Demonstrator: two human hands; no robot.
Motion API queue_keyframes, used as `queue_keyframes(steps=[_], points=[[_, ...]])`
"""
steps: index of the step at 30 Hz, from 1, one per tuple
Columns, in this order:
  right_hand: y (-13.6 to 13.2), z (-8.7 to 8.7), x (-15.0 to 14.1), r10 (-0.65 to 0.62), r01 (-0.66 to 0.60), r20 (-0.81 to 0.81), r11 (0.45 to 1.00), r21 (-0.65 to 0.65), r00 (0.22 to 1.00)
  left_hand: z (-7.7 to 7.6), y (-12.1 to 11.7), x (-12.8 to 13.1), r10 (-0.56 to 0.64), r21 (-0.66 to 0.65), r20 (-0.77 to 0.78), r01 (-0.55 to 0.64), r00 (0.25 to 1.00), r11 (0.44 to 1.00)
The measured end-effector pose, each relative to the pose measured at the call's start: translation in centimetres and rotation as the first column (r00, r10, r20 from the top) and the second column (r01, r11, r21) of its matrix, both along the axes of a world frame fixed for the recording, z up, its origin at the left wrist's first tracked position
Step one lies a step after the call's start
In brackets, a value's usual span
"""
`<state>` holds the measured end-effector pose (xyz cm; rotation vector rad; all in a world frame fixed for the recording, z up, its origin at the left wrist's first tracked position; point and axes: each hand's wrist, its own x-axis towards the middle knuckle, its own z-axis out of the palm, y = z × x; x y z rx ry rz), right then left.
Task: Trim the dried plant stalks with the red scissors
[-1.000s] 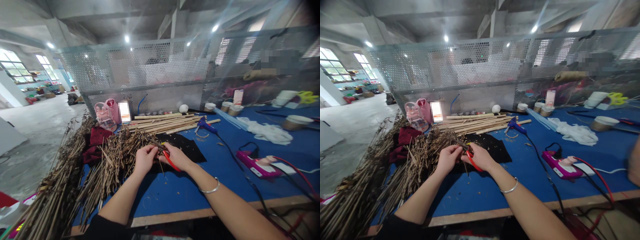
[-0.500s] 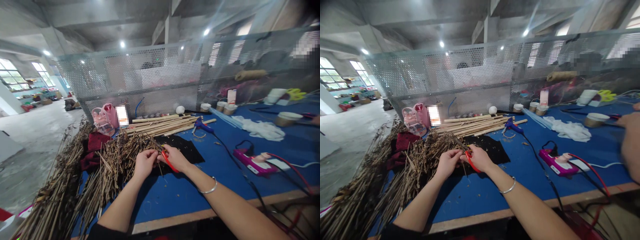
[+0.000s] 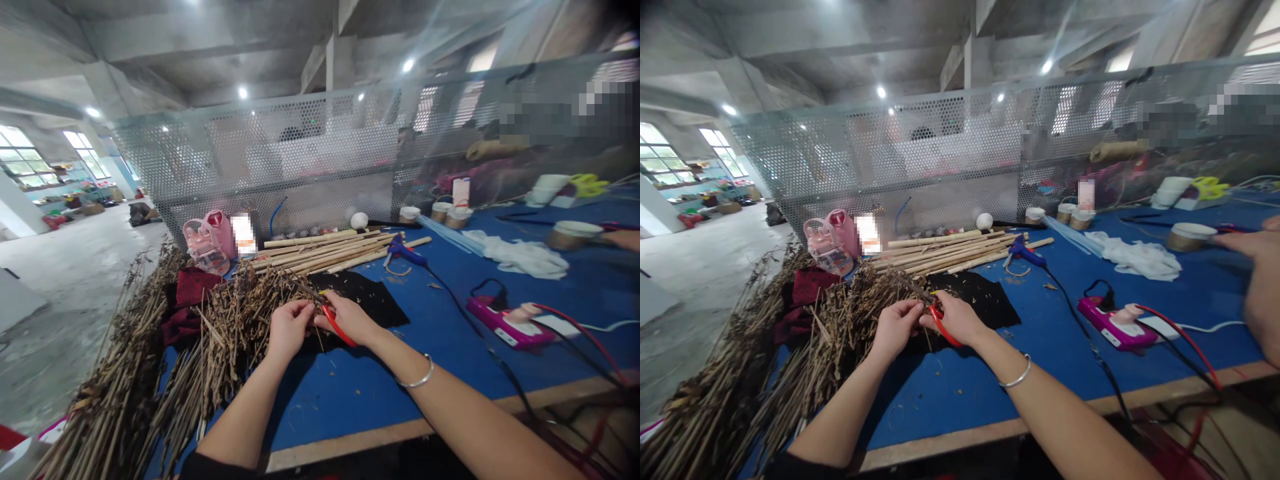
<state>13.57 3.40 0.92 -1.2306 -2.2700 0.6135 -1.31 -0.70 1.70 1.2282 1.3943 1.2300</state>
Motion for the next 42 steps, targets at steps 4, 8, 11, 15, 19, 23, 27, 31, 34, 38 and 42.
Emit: queue_keyframes(steps=[4,8,11,15,19,23,27,31,34,38,42], points=[[0.0,-0.1,0.0,-0.032,0.032,0.013,0.999,-0.008,0.999,0.0,0.0,0.0,0.008,-0.01,0.008,-0.008,1.0,1.0],[0.2,-0.3,0.0,-0.043,0.043,-0.005,0.999,-0.011,0.999,0.0,0.1,-0.1,0.017,-0.007,0.015,-0.017,1.0,1.0],[0.4,-0.5,0.0,-0.041,0.04,-0.016,0.999,-0.018,0.999,0.0,0.1,0.0,0.029,-0.017,0.02,-0.028,0.999,0.999],[0.5,-0.5,0.0,-0.033,0.033,-0.009,0.999,-0.023,0.999,-0.1,0.2,0.0,0.055,-0.01,0.026,-0.054,0.998,0.998],[0.1,-0.1,0.0,-0.037,0.036,0.053,0.999,0.012,0.998,-0.3,0.3,-0.2,0.035,0.039,0.063,-0.038,0.997,0.999],[-0.1,0.0,-0.1,0.008,-0.009,0.055,1.0,0.016,0.998,-0.6,0.4,-0.3,-0.005,0.077,0.047,0.002,0.999,0.997],[-0.4,0.1,-0.1,0.01,-0.011,0.032,1.0,0.005,0.999,-0.5,0.4,-0.3,-0.004,0.078,0.045,0.001,0.999,0.997],[-0.5,0.1,-0.3,0.01,-0.009,0.026,1.0,-0.03,1.0,-0.6,0.4,-0.3,-0.003,0.082,0.061,-0.002,0.998,0.997],[-0.5,-0.1,-0.4,0.013,-0.013,0.006,1.0,-0.025,1.0,-0.7,0.4,-0.3,0.01,0.08,0.057,-0.014,0.998,0.997],[-0.3,-0.3,-0.5,0.001,-0.001,-0.017,1.0,0.006,1.0,-0.6,0.4,-0.2,0.013,0.049,0.018,-0.014,1.0,0.999],[-0.4,-0.4,-0.5,-0.008,0.008,-0.033,1.0,0.007,0.999,-0.5,0.4,-0.2,0.006,0.025,0.014,-0.007,1.0,1.0]])
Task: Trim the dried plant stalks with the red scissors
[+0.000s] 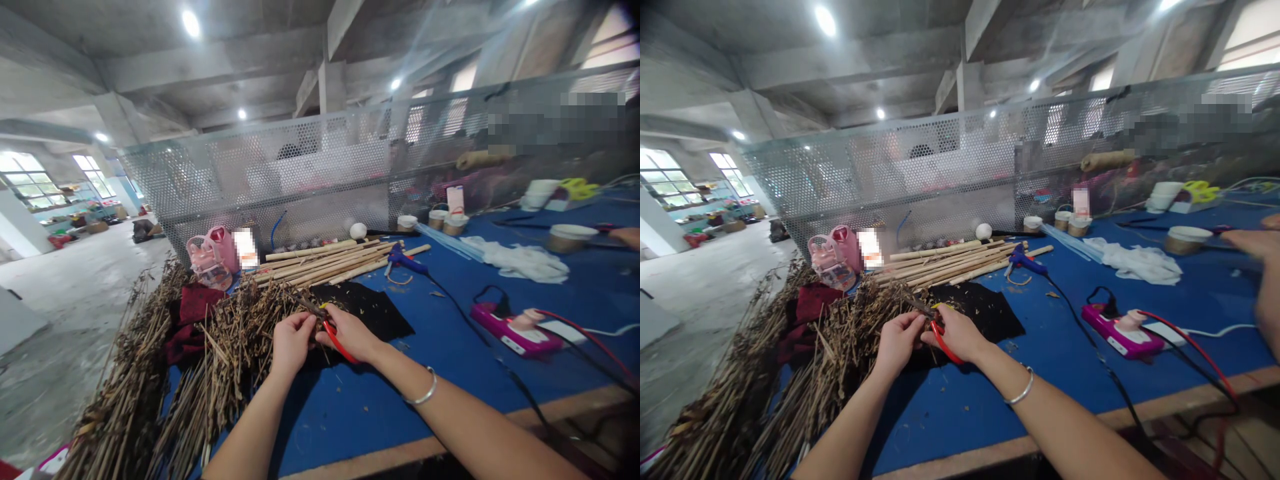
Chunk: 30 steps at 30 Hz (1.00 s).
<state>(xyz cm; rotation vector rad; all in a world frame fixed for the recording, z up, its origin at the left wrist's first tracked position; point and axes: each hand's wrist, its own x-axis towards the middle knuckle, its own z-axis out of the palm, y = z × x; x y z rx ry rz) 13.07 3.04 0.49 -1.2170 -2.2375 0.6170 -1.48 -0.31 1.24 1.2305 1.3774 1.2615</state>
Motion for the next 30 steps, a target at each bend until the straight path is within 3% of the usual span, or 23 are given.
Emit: queue_keyframes(steps=[10,16,30], points=[[0.37,0.09,0.13,-0.004,0.005,0.024,0.999,-0.051,1.0,-0.49,0.19,-0.28,0.013,0.051,0.027,-0.014,1.0,0.999],[0.15,0.25,0.19,-0.032,0.033,0.083,0.999,0.001,0.996,-0.31,0.16,-0.22,0.019,0.061,0.073,-0.023,0.997,0.998],[0.03,0.79,0.23,-0.034,0.037,0.064,0.998,-0.043,0.997,-0.32,0.19,-0.38,0.019,0.069,0.033,-0.021,0.999,0.997]])
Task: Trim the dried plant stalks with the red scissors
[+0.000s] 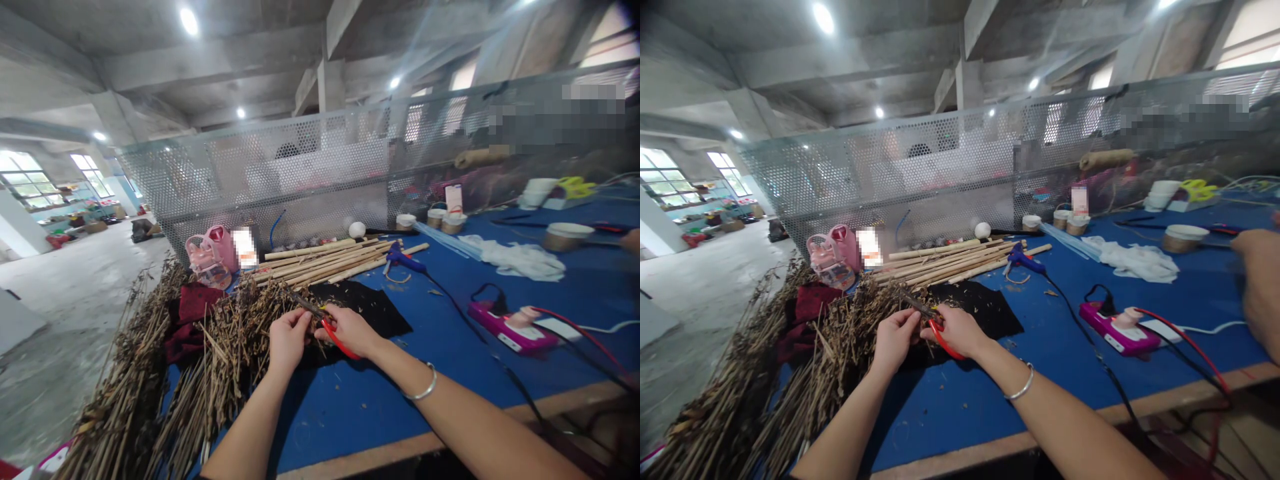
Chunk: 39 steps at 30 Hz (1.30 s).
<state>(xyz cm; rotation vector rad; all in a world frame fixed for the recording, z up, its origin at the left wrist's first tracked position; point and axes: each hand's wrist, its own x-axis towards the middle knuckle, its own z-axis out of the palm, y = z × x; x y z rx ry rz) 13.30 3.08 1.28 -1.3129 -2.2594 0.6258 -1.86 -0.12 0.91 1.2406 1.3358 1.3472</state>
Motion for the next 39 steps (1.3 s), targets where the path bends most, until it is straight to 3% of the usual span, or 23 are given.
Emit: queue_keyframes(steps=[23,32,39], points=[[0.0,-0.3,0.1,0.049,-0.051,0.021,0.991,0.124,0.999,0.1,0.0,0.0,0.029,-0.011,-0.031,-0.029,0.999,1.0],[0.4,-0.6,0.1,0.008,-0.007,-0.036,0.999,0.037,0.999,-0.1,0.2,-0.1,0.017,-0.033,0.016,-0.017,1.0,0.999],[1.0,-1.2,0.3,-0.04,0.044,-0.158,0.999,0.019,0.987,-0.3,-0.4,0.6,-0.237,-0.103,-0.05,0.231,0.97,0.968]])
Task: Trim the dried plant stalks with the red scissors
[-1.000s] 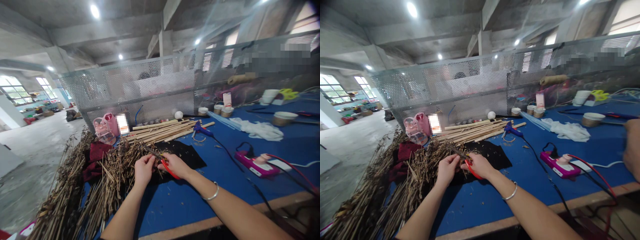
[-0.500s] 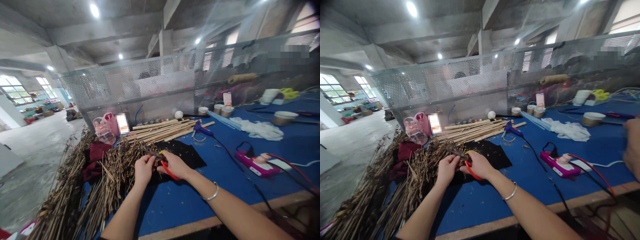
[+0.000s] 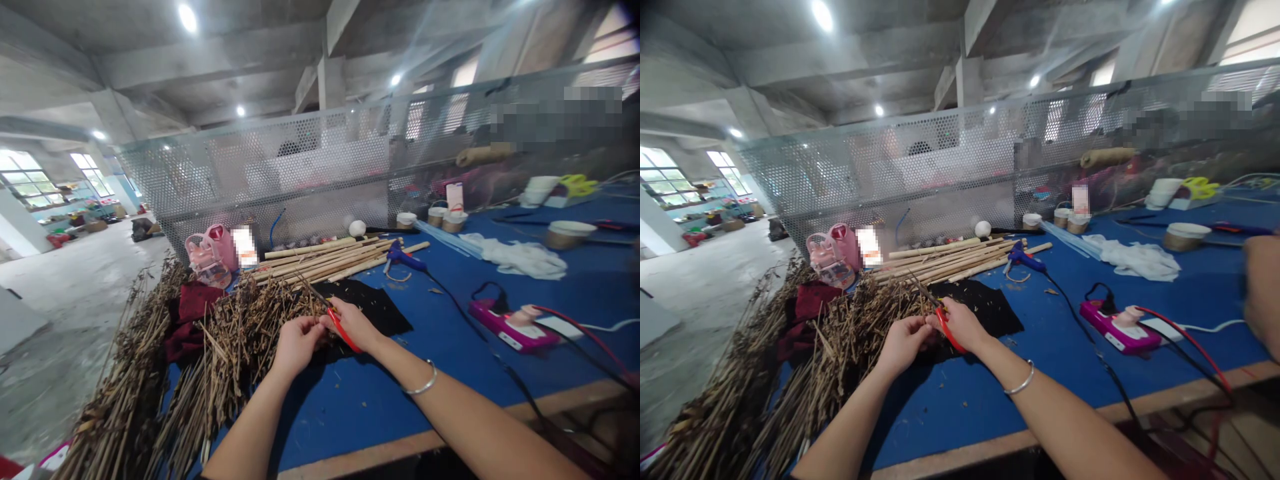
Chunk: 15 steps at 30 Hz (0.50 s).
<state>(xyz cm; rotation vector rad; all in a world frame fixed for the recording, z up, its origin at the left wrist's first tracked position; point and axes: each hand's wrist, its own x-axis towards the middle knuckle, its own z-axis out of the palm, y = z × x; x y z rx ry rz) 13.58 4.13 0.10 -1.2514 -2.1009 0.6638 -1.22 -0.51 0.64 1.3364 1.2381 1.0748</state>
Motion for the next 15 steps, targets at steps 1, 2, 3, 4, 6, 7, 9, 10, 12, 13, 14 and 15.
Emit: queue_keyframes(steps=[1,2,3,4,6,7,9,10,12,13,14,15], points=[[0.01,-0.03,-0.01,-0.005,0.006,0.004,1.0,-0.003,1.0,0.02,-0.07,0.05,-0.005,-0.005,-0.01,0.005,1.0,1.0],[-0.01,-0.02,-0.02,-0.015,0.015,0.015,1.0,-0.004,1.0,0.05,-0.12,0.07,-0.004,-0.012,-0.018,0.004,1.0,1.0],[-0.05,0.02,-0.04,-0.028,0.028,0.031,1.0,-0.003,0.999,0.07,-0.15,0.09,0.0,-0.021,-0.024,0.0,1.0,1.0],[-0.1,0.09,-0.04,-0.042,0.042,0.047,0.999,0.0,0.998,0.09,-0.15,0.08,0.003,-0.03,-0.027,-0.004,1.0,1.0],[-0.17,0.26,-0.05,-0.065,0.065,0.07,0.998,0.005,0.995,0.08,-0.11,0.05,0.004,-0.035,-0.028,-0.005,1.0,0.999],[-0.18,0.32,-0.04,-0.07,0.07,0.076,0.998,0.01,0.995,0.05,-0.07,0.02,0.006,-0.036,-0.024,-0.007,1.0,0.999],[-0.14,0.4,-0.02,-0.066,0.064,0.079,0.998,0.019,0.995,-0.08,0.05,-0.04,0.012,-0.046,-0.013,-0.013,1.0,0.999],[-0.1,0.41,0.0,-0.06,0.059,0.078,0.998,0.02,0.995,-0.15,0.11,-0.07,0.014,-0.053,-0.011,-0.014,1.0,0.999],[-0.05,0.41,0.03,-0.046,0.045,0.08,0.999,0.017,0.996,-0.25,0.2,-0.1,0.019,-0.063,-0.018,-0.02,1.0,0.998],[-0.06,0.43,0.04,-0.042,0.04,0.085,0.999,0.018,0.996,-0.27,0.22,-0.11,0.02,-0.065,-0.024,-0.022,1.0,0.998],[-0.1,0.46,0.04,-0.04,0.038,0.093,0.999,0.02,0.995,-0.26,0.22,-0.11,0.019,-0.065,-0.028,-0.021,0.999,0.998],[-0.17,0.51,0.04,-0.039,0.036,0.103,0.999,0.024,0.994,-0.23,0.2,-0.09,0.016,-0.063,-0.031,-0.018,0.999,0.998]])
